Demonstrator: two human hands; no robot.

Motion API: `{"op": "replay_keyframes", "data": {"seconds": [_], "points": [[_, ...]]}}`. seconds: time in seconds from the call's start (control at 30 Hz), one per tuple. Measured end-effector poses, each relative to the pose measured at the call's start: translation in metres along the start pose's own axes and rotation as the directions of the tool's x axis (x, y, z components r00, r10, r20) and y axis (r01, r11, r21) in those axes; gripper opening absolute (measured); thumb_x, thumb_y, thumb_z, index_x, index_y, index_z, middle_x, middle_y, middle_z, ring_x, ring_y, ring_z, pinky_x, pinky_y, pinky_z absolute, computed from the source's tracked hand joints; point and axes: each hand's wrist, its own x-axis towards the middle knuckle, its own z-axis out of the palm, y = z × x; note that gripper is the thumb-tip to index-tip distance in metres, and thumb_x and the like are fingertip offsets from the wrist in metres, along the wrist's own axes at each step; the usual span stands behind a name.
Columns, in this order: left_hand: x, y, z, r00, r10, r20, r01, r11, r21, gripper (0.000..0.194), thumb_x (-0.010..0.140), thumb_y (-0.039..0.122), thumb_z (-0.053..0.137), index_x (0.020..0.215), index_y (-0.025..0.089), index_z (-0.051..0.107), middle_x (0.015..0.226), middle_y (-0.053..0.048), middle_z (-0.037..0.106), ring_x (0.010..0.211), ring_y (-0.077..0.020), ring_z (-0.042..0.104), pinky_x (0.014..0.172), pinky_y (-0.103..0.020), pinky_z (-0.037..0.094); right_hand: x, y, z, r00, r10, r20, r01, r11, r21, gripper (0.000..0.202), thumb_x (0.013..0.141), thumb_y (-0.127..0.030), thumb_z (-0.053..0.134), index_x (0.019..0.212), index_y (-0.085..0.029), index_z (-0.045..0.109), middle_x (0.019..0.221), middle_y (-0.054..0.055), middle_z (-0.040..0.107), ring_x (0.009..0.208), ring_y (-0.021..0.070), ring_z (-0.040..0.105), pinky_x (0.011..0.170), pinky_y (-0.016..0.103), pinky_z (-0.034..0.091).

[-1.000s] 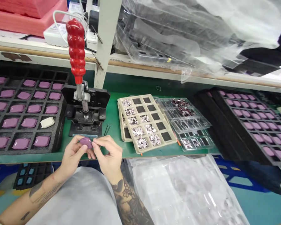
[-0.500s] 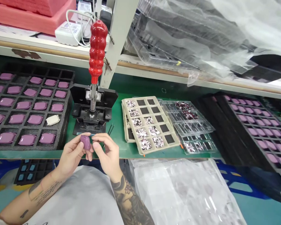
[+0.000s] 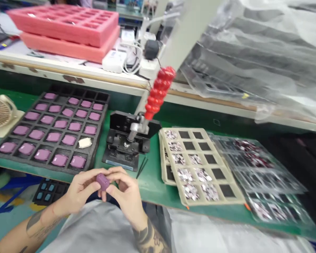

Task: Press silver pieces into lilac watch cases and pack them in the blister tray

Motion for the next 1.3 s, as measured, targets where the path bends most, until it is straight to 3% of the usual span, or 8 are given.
{"op": "replay_keyframes", "data": {"seconds": [0.13,0.23,0.37,0.5,0.7,0.97,1.13,1.3], "points": [[0.019,0.042,-0.058,0.98,0.013,-0.197,0.056,0.938,0.341,0.025,0.111,0.041,0.068,0.128,0.023,0.067,0.101,-0.008,0.083,0.089,-0.0225,0.081,0.085,-0.033,0.063,0.012,0.01,0.009,0.985,-0.172,0.027,0.174,0.96,-0.22,0.029,0.105,-0.052,0.076,0.119,-0.027,0.084,0.112,0.01,0.074,0.099,0.0218,0.071,0.091,0.035,0.06],[0.06,0.074,-0.137,0.906,0.176,-0.385,0.173,0.677,0.715,0.024,0.105,0.043,0.072,0.117,0.024,0.067,0.087,-0.002,0.078,0.084,-0.0231,0.079,0.083,-0.033,0.061,0.009,0.015,0.009,0.987,-0.143,0.076,0.16,0.922,-0.353,0.019,0.107,-0.042,0.074,0.116,-0.029,0.083,0.112,0.008,0.075,0.096,0.0199,0.073,0.091,0.032,0.06],[0.125,0.109,-0.244,0.787,0.282,-0.549,0.341,0.542,0.768,0.021,0.098,0.031,0.077,0.113,0.017,0.07,0.089,-0.004,0.076,0.084,-0.0242,0.076,0.089,-0.039,0.061,-0.002,0.03,-0.001,0.991,-0.1,0.088,0.129,0.877,-0.463,0.017,0.108,-0.039,0.072,0.114,-0.028,0.083,0.115,0.009,0.077,0.096,0.02,0.074,0.088,0.03,0.06],[0.172,0.121,-0.305,0.725,0.285,-0.627,0.474,0.454,0.754,0.031,0.105,0.038,0.078,0.124,0.015,0.072,0.117,-0.009,0.077,0.104,-0.0251,0.075,0.098,-0.047,0.064,-0.011,0.049,-0.006,0.992,-0.109,0.067,0.128,0.865,-0.486,0.021,0.108,-0.042,0.07,0.111,-0.026,0.084,0.112,0.009,0.078,0.091,0.02,0.075,0.084,0.028,0.061],[0.2,0.109,-0.325,0.78,0.207,-0.591,0.504,0.352,0.788,0.038,0.106,0.04,0.078,0.137,0.018,0.072,0.144,-0.013,0.071,0.126,-0.0305,0.072,0.108,-0.053,0.063,-0.02,0.072,0.002,0.988,-0.146,-0.043,0.109,0.875,-0.472,0.027,0.106,-0.048,0.072,0.11,-0.025,0.085,0.108,0.008,0.079,0.09,0.0197,0.075,0.082,0.027,0.06],[0.143,0.105,-0.33,0.593,0.232,-0.771,0.726,0.26,0.637,0.052,0.106,0.044,0.076,0.149,0.017,0.065,0.157,-0.017,0.062,0.144,-0.0383,0.061,0.121,-0.065,0.05,0.007,0.086,0.032,0.999,-0.006,0.049,0.031,0.844,-0.535,0.082,0.109,-0.051,0.067,0.18,-0.039,0.029,0.182,0.008,0.044,0.165,0.0324,0.049,0.132,0.052,0.049],[0.12,0.111,-0.322,0.557,0.132,-0.82,0.756,0.328,0.567,0.047,0.106,0.046,0.076,0.143,0.017,0.069,0.147,-0.016,0.069,0.132,-0.0337,0.069,0.113,-0.059,0.059,0.02,0.096,0.082,0.994,-0.104,0.035,0.105,0.805,-0.584,0.097,0.109,-0.054,0.066,0.184,-0.037,0.008,0.193,0.006,0.012,0.18,0.0355,0.01,0.144,0.065,0.02],[0.105,0.14,-0.31,0.56,0.047,-0.827,0.702,0.503,0.504,0.043,0.107,0.043,0.077,0.14,0.017,0.07,0.145,-0.015,0.07,0.128,-0.032,0.071,0.109,-0.055,0.063,0.024,0.083,0.114,0.965,-0.216,-0.149,0.127,0.881,-0.455,0.076,0.112,-0.053,0.059,0.179,-0.034,0.027,0.189,0.01,0.023,0.177,0.0335,0.023,0.143,0.062,0.025]]}}
